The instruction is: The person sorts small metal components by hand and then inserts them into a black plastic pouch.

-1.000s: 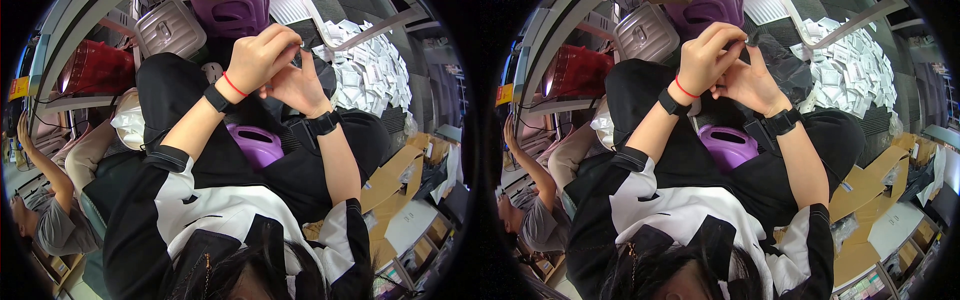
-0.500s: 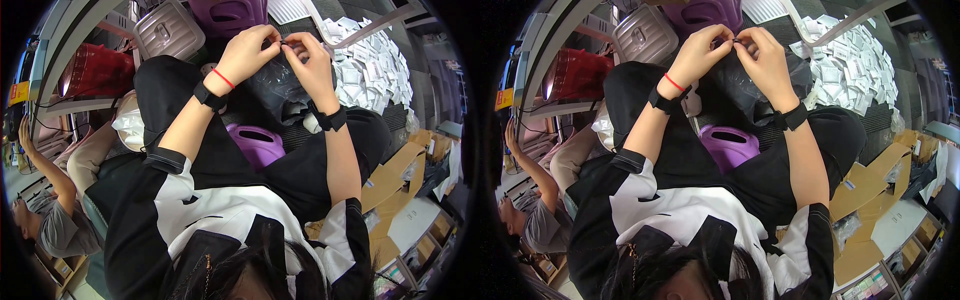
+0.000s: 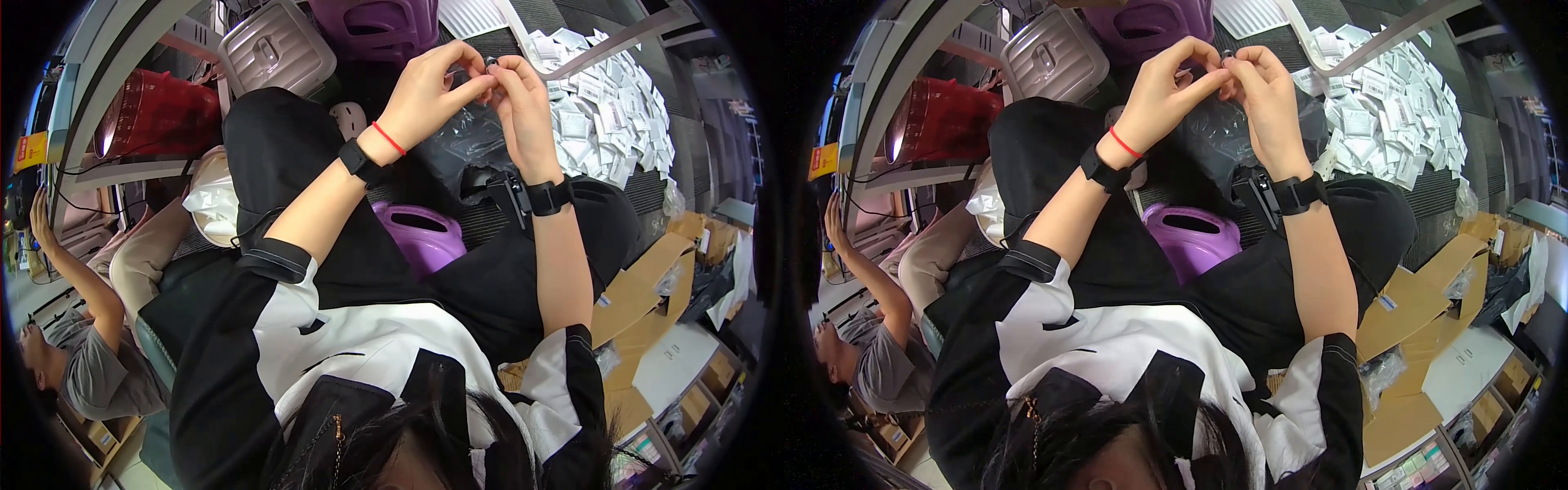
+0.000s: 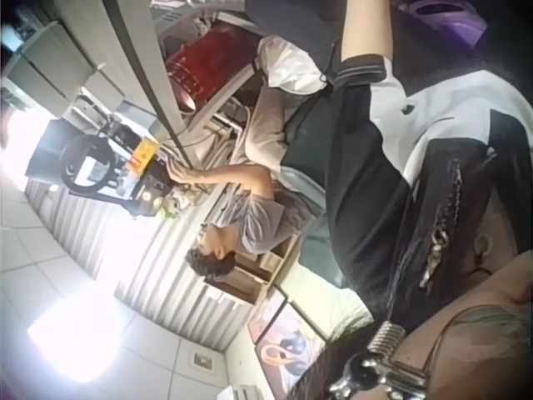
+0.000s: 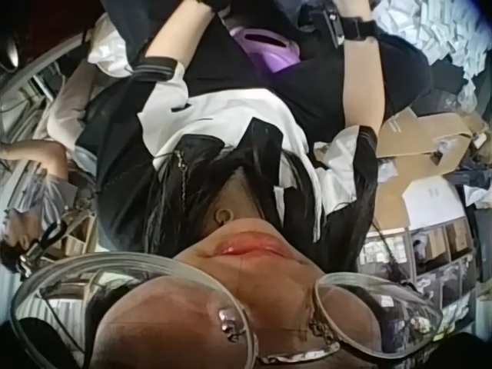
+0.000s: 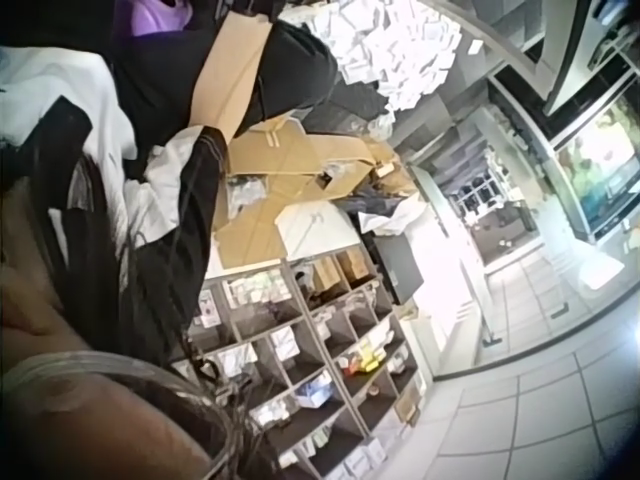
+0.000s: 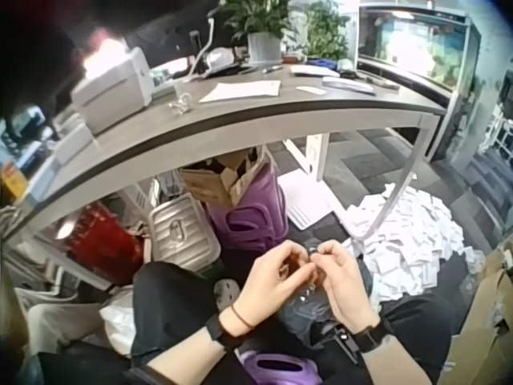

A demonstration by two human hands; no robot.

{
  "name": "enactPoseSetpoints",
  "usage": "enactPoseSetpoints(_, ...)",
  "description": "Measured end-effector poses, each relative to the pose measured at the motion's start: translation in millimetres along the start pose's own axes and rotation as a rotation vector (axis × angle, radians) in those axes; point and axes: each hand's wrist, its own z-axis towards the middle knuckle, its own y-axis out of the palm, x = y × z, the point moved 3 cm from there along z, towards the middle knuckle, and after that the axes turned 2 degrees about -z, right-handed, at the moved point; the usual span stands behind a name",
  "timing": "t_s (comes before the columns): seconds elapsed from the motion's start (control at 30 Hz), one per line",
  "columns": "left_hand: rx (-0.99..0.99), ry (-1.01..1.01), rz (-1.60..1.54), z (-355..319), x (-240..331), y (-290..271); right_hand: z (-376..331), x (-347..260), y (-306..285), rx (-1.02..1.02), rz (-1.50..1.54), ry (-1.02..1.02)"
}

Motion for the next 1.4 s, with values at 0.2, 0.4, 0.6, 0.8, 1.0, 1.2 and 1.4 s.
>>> enactPoseSetpoints(0.2, 0.148, 0.128, 0.014, 1, 2, 6, 2, 8, -15, 0.004, 0.308, 0.160)
enactPoseSetpoints(0.4, 0.150, 0.013, -0.200, 3, -17, 5, -2, -10, -3, -0.040, -0.141, -0.100)
enactPoseSetpoints(0.6, 0.031, -0.218, -0.365, 3, -8, 4, -3, -17, -6, -0.061, -0.165, -0.237)
enactPoseSetpoints(0.8, 0.070, -0.193, -0.445, 2, -22, 14, -2, -3, -15, -0.050, -0.244, -0.145)
enactPoseSetpoints(1.0, 0.076, 0.159, 0.033, -5, 0, 34, -5, 6, -21, 0.182, -0.312, -0.235)
enactPoseSetpoints(1.2, 0.140, 0.004, -0.351, -7, -4, 26, -8, -13, -4, 0.210, -0.912, -0.553)
enactPoseSetpoints(1.4, -0.043, 0.043, -0.192, -6, -10, 18, -8, -21, -8, -0.031, -1.277, -0.513)
